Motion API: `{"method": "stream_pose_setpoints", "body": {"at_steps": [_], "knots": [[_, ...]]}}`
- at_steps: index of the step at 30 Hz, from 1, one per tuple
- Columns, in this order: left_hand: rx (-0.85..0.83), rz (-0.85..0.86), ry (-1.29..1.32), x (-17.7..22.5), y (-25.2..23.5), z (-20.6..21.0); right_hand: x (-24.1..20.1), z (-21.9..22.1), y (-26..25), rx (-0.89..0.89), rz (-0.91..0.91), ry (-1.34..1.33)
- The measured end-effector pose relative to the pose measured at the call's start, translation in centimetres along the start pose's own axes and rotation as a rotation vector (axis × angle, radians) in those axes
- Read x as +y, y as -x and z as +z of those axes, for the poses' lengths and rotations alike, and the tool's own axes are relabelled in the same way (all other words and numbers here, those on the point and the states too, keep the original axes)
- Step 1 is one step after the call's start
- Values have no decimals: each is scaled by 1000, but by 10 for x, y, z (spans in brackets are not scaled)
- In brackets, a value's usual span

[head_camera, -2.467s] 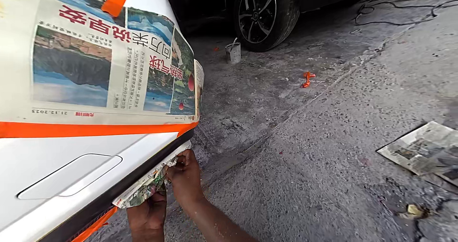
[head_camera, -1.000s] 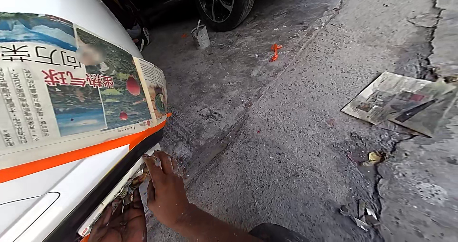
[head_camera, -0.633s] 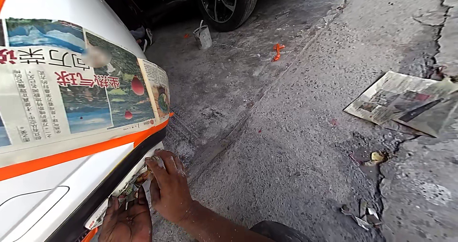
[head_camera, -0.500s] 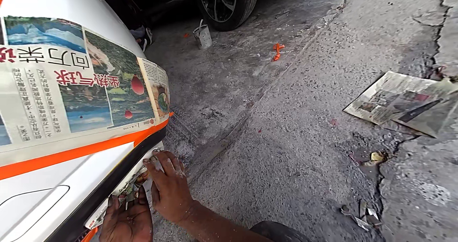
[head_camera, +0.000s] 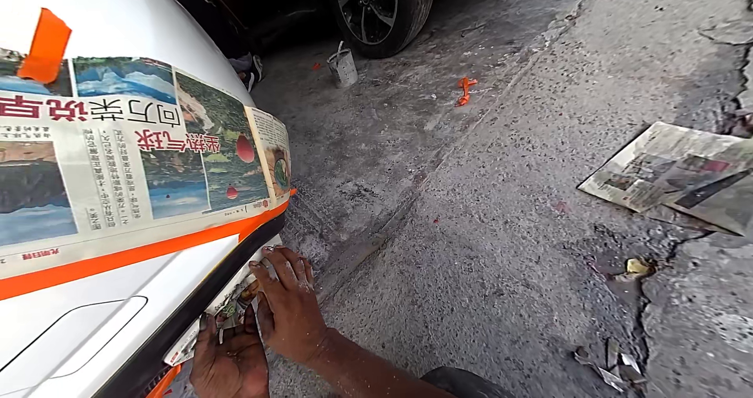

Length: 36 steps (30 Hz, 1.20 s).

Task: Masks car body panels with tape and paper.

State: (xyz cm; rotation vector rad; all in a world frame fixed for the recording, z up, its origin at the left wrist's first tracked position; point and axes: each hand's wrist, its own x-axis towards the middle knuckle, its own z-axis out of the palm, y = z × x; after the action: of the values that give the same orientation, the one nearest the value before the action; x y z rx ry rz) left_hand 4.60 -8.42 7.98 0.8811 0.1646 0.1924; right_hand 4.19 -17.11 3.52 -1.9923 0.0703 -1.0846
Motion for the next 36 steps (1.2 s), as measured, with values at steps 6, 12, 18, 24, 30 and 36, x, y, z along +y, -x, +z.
{"method": "stream_pose_setpoints", "body": {"at_steps": [6, 12, 18, 24, 30, 36], "knots": [[-16, 3, -33, 0, 2, -3, -3, 0, -1, -62, 12, 76], [57, -30, -42, 0, 7, -13, -4, -5, -2, -106, 29, 85], [215, 49, -322, 0, 22, -22, -3, -1, 4, -118, 18, 109], [-270, 1091, -1337, 5, 43, -44, -3, 2, 7, -105, -3, 111], [-410, 1218, -1861, 18, 28, -5, 6, 2, 0, 20, -33, 14], [-417, 1224, -2000, 18, 26, 4, 11, 2, -2, 89, -49, -31]]}}
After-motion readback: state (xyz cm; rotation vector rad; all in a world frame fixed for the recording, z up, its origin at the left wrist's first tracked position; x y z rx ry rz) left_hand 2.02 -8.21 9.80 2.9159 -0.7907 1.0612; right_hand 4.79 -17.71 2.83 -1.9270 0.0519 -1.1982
